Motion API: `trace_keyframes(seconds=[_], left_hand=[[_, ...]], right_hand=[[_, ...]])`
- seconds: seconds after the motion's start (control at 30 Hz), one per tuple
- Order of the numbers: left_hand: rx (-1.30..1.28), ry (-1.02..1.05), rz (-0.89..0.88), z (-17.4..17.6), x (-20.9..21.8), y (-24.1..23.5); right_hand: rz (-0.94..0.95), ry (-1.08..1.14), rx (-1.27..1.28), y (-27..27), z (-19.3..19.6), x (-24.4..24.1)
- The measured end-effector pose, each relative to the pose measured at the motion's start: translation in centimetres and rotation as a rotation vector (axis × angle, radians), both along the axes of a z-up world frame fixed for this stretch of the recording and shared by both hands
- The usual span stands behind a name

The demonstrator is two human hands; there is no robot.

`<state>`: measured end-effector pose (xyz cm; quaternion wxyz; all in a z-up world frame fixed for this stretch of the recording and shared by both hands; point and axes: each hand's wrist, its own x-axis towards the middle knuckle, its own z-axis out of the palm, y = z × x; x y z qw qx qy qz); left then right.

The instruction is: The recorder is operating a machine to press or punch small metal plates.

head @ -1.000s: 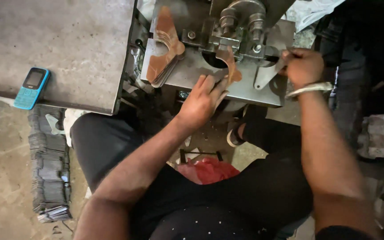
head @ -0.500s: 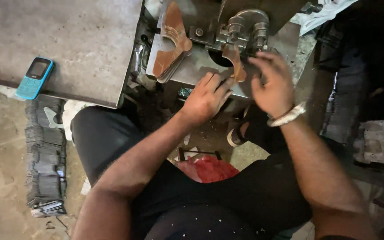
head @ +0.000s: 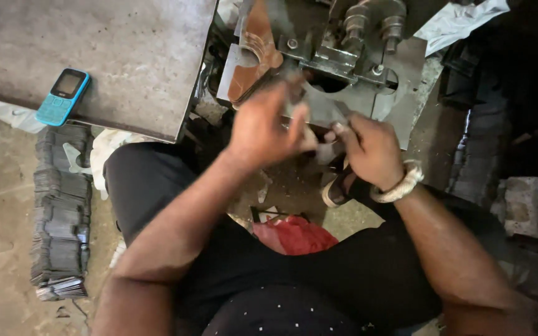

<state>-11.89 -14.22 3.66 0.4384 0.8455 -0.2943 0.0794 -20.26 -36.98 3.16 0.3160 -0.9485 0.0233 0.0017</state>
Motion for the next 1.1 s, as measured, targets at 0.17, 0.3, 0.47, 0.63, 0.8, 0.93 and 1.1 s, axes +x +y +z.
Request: trace_keyframes(seconds=[0.17, 0.3, 0.47, 0.63, 0.8, 0.93, 1.1], left_hand=[[0.252, -0.321, 0.197, -5.4, 5.2, 2.8], [0.248, -0.162, 0.158, -6.6, 6.0, 3.2], [0.26, -0.233, 0.139, -7.1, 6.5, 3.2], [0.241, -0.3, 0.108, -5.7, 6.6, 2.9], [0.098, -0.079, -0.006, -1.7, 4.2, 2.0], [0.033, -0.012, -0.188, -1.2, 2.5, 1.5], [-0.025, -0.099, -0.379, -3.4, 1.4, -1.3]], right_hand=[[-0.402, 0.244, 0.824, -2.1, -6.0, 5.5], [-0.481, 0.276, 0.975, -2.1, -6.0, 8.6], [-0.434, 0.259, 1.008, -3.0, -8.4, 8.5], [-0.415, 0.266, 1.037, -3.1, -8.3, 8.4], [-0.313, 0.319, 1.151, -3.2, -7.6, 8.0], [-0.278, 0.267, 1.25, -3.4, -8.1, 7.5], [-0.356, 0.248, 1.023, -6.2, -10.1, 5.7]])
